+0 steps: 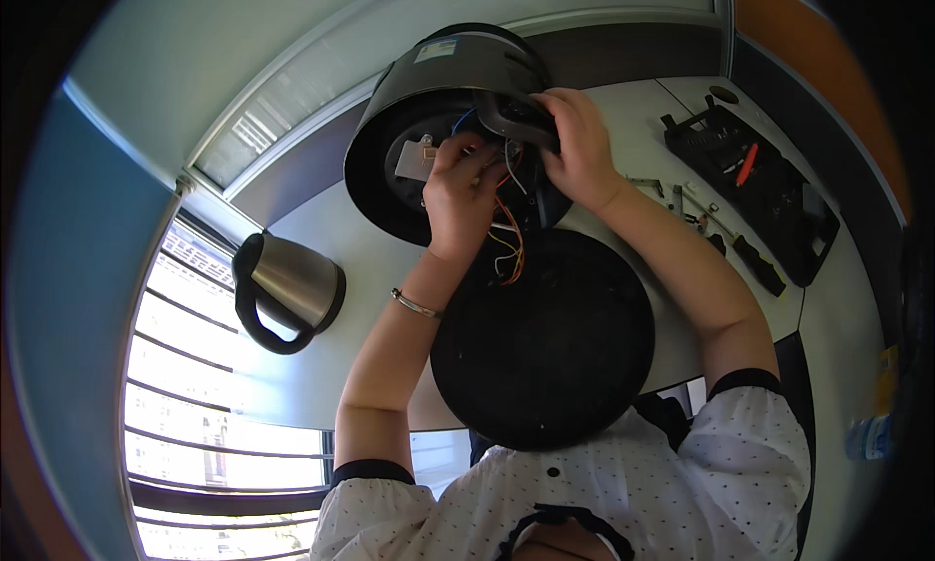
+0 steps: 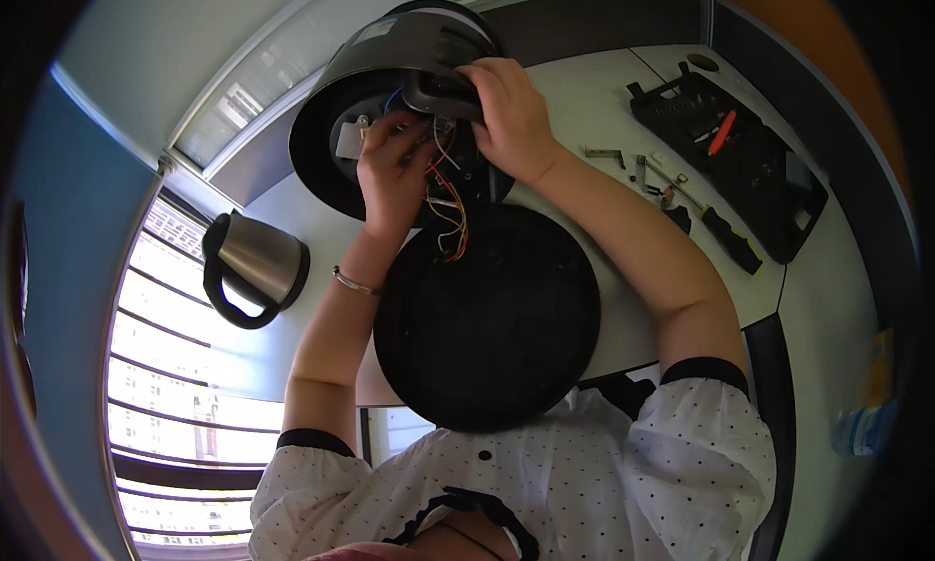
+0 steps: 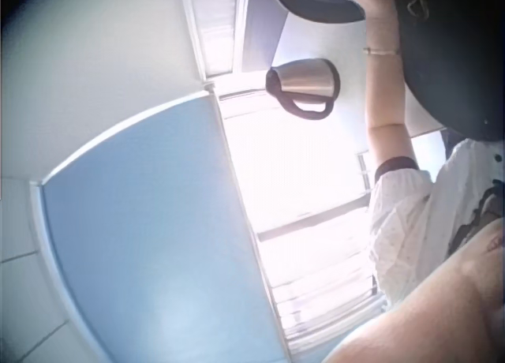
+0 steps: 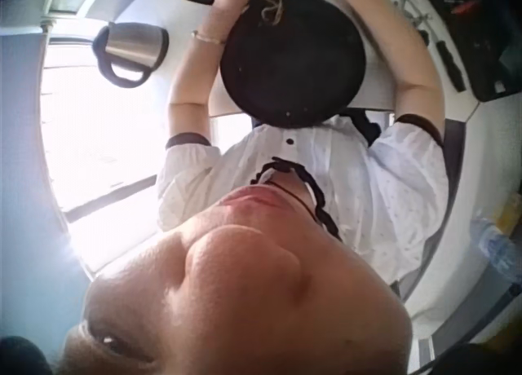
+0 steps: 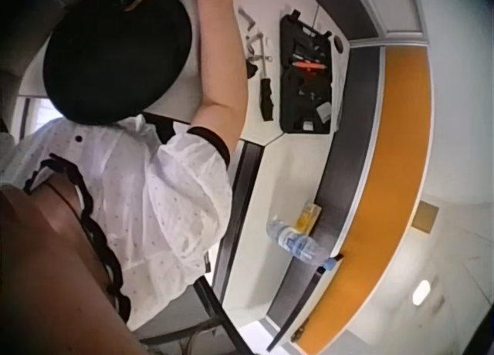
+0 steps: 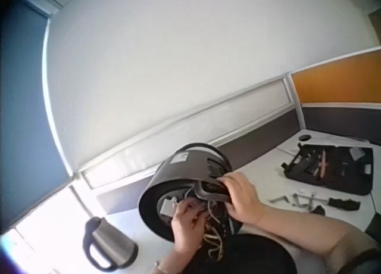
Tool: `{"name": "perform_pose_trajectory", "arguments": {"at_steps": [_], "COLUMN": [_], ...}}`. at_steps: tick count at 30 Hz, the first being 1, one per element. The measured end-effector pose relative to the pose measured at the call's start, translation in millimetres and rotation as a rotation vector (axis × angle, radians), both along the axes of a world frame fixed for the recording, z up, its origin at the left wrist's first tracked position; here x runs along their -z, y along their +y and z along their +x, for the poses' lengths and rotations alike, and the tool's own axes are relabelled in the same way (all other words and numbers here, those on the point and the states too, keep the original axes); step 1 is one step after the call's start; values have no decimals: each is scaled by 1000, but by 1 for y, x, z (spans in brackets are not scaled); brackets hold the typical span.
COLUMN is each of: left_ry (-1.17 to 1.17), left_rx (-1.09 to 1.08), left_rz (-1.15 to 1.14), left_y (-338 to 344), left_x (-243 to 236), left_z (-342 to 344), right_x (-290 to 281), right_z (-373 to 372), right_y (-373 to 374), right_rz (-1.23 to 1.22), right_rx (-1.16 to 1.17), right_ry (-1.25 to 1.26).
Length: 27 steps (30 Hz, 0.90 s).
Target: The person works on the internal wiring of a disassembled appliance, likely a rice cooker. They hold the device and manipulate various colored wires and a small circuit board with their hands, attempting to connect or adjust components.
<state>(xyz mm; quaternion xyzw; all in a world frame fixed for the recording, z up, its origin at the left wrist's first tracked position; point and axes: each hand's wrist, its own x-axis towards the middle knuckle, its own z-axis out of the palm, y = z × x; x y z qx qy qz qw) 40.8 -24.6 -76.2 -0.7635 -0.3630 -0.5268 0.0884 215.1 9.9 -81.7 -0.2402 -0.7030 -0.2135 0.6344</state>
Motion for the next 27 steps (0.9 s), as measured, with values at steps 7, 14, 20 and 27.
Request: {"name": "perform_pose_trajectory", "arguments": {"at_steps": [7, 14, 20, 27], "left_ry": [-30, 50, 47, -12], "left_rx": [133, 107, 105, 92], "left_rz": [-102, -3, 7, -21], "left_y": [3, 9, 4, 5], "left_x": [0, 4, 3, 9], "left_z": [22, 31, 39, 45], "right_x": [12, 14, 21, 26], "right_z": [17, 30, 35, 30], "right_y": [4, -1, -4, 0], "right_rz": [-40, -96, -117, -158], "right_rx": [-30, -69, -82, -251], "right_ry": [99, 170, 216, 252]}}
